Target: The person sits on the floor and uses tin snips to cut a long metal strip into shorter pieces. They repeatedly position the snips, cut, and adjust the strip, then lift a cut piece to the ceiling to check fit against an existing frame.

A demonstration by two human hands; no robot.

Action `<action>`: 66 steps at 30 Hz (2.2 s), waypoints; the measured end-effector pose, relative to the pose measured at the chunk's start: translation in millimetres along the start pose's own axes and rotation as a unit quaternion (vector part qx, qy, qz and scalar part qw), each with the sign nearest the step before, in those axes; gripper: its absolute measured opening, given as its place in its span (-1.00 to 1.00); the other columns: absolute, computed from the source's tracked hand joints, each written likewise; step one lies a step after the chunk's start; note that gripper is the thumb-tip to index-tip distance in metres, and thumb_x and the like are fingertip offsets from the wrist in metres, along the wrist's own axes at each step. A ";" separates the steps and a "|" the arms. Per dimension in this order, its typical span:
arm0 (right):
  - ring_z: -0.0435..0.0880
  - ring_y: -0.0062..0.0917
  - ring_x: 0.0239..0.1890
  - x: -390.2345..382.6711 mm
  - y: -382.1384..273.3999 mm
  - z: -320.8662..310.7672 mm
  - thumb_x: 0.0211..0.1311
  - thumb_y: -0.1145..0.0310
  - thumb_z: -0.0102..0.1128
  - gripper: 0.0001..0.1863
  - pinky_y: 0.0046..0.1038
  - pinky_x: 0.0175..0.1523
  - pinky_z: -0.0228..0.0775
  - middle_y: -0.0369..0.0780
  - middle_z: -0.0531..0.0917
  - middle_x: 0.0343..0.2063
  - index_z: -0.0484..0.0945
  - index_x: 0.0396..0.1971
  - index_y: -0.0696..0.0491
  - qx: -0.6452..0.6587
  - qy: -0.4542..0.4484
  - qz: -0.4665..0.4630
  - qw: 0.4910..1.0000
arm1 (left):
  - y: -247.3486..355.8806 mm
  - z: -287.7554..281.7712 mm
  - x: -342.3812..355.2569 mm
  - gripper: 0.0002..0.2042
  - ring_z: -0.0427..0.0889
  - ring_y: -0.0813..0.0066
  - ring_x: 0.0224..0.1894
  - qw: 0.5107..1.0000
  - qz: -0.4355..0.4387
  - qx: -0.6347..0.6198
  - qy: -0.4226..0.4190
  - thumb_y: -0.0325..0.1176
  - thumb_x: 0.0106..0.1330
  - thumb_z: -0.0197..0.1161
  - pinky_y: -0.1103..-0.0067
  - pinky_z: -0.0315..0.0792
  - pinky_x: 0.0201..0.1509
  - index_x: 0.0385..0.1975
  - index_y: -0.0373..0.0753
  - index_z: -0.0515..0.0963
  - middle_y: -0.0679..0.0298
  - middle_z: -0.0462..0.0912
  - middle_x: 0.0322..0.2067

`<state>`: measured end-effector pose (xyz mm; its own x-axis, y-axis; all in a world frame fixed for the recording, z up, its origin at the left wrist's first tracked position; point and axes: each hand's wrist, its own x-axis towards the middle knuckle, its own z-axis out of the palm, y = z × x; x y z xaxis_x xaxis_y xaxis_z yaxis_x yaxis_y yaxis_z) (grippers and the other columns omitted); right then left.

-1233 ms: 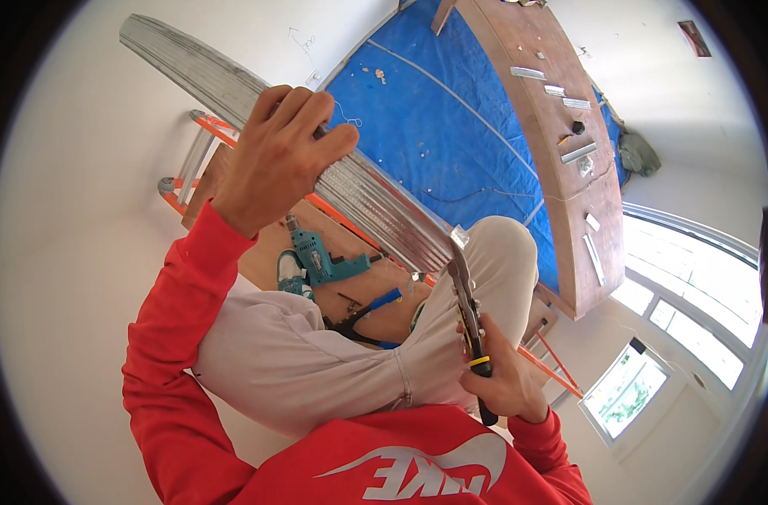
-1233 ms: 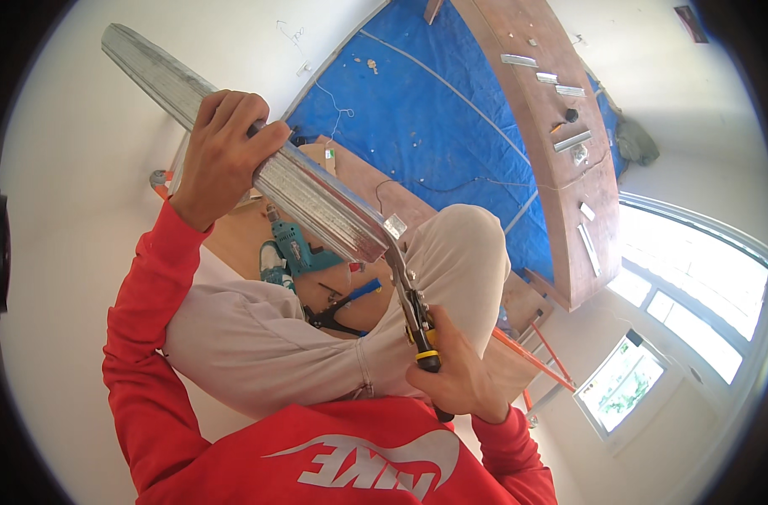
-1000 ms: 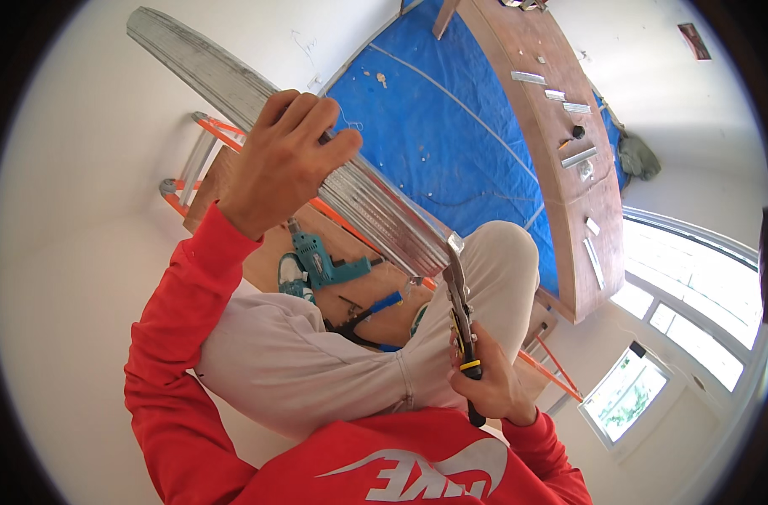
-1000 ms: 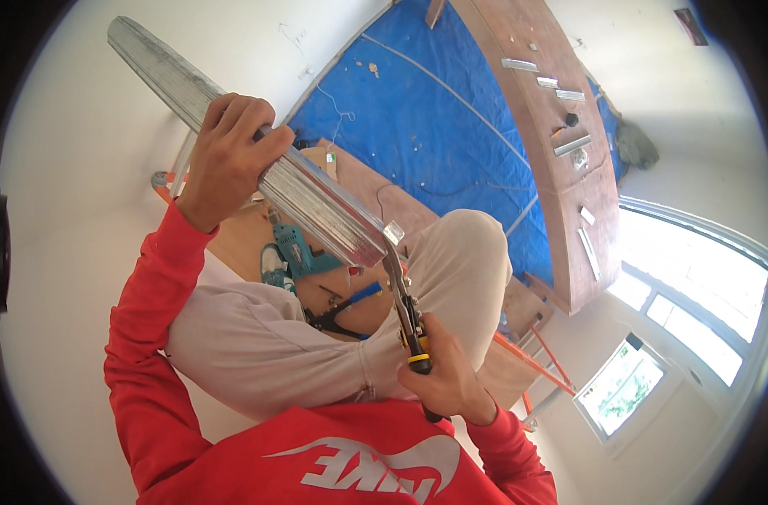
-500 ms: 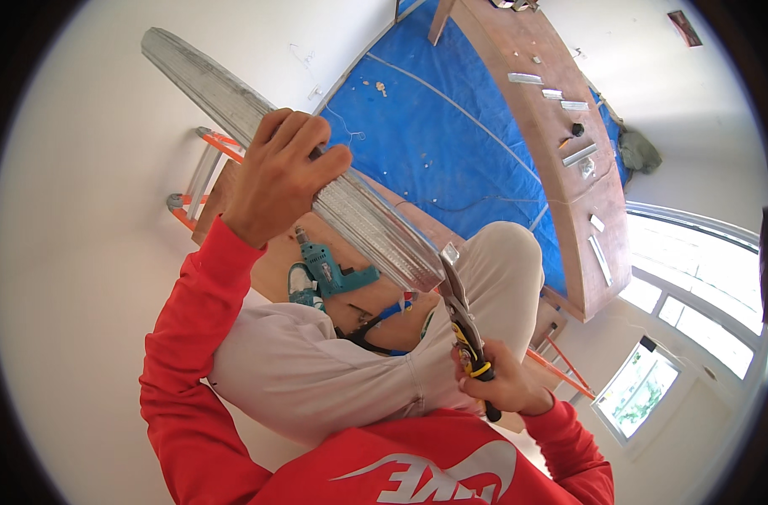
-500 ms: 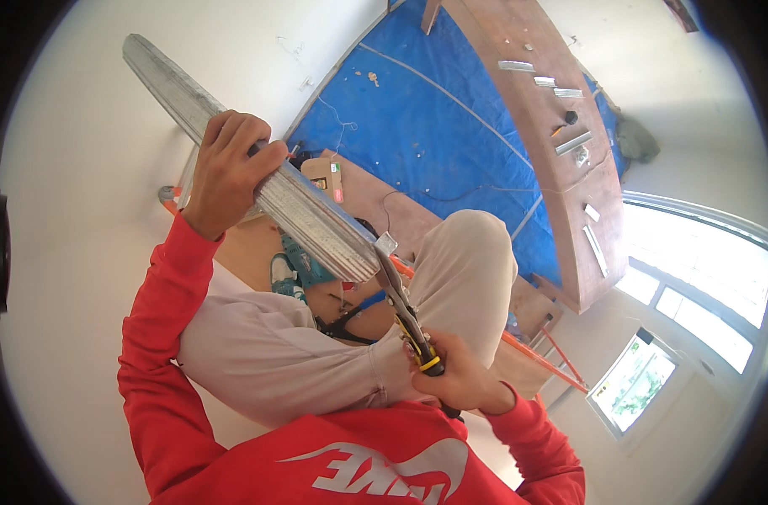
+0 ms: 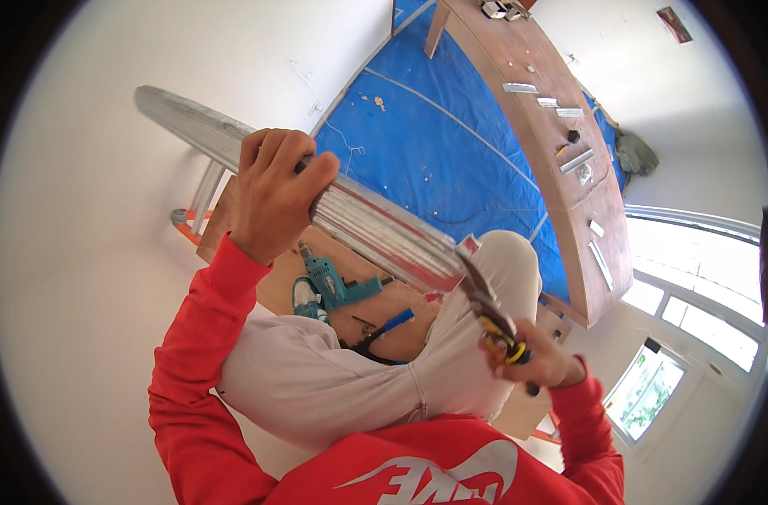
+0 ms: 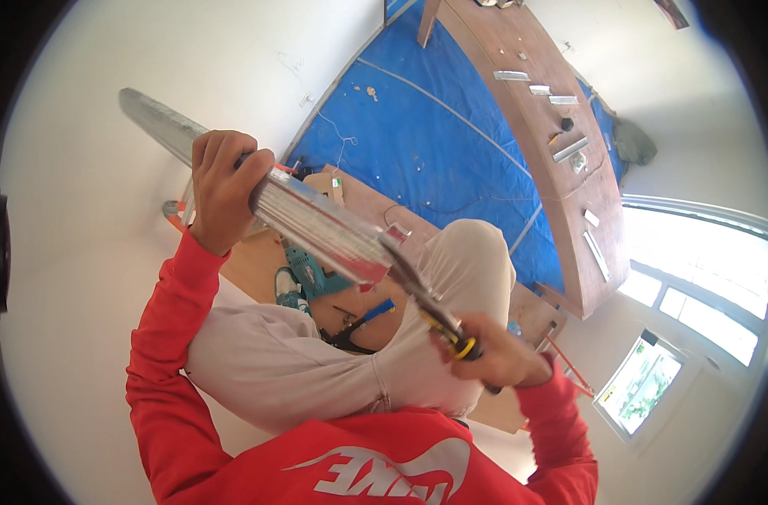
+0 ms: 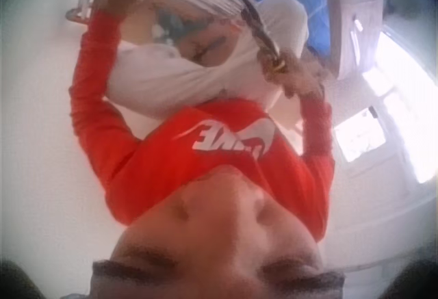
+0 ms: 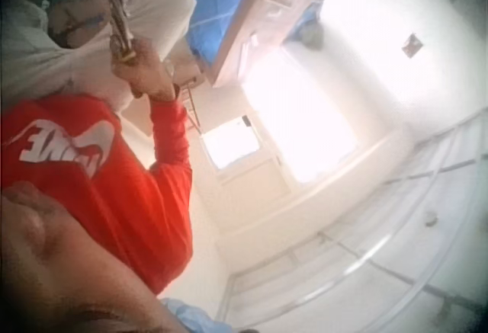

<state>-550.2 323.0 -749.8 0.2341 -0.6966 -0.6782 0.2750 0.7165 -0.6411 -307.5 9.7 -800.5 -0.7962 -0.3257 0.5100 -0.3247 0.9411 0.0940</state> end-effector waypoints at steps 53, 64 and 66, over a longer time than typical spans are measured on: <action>0.66 -0.36 -0.16 501.3 149.0 168.6 0.10 -0.01 0.29 -0.37 -0.38 -0.05 0.48 -0.12 0.70 -0.21 0.63 0.01 0.22 -0.278 -0.241 0.100 0.924 | -111.6 -53.4 -130.3 -0.65 0.54 0.10 -0.26 0.928 -0.366 -0.063 -0.040 -0.55 0.06 0.29 0.47 0.48 -0.09 -0.11 -0.35 0.49 0.12 0.54 -0.28; 0.74 -0.41 -0.34 568.9 228.3 199.9 0.09 0.20 0.44 -0.51 -0.29 -0.20 0.56 -0.10 0.76 -0.39 0.68 -0.11 0.31 -0.409 -0.137 0.034 0.902 | -126.2 -37.0 -170.5 -0.67 0.53 0.14 -0.10 0.936 -0.317 0.086 -0.124 -0.63 0.05 0.30 0.30 0.39 0.08 -0.16 -0.18 0.56 0.22 0.51 -0.27; 0.78 -0.25 -0.32 566.4 227.5 202.6 0.06 0.14 0.50 -0.40 -0.24 -0.17 0.60 -0.02 0.77 -0.38 0.63 -0.02 0.31 -0.438 -0.113 0.001 0.892 | -125.9 -31.5 -173.4 -0.69 0.54 0.18 -0.08 0.931 -0.314 0.104 -0.153 -0.61 0.07 0.31 0.29 0.36 0.11 -0.18 -0.14 0.57 0.25 0.51 -0.26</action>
<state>-166.2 84.0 -1206.9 0.4435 -0.6132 -0.6537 -0.5372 0.4020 -0.7415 -112.5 -49.5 -873.9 -0.5133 -0.8466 0.1403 -0.8422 0.5284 0.1074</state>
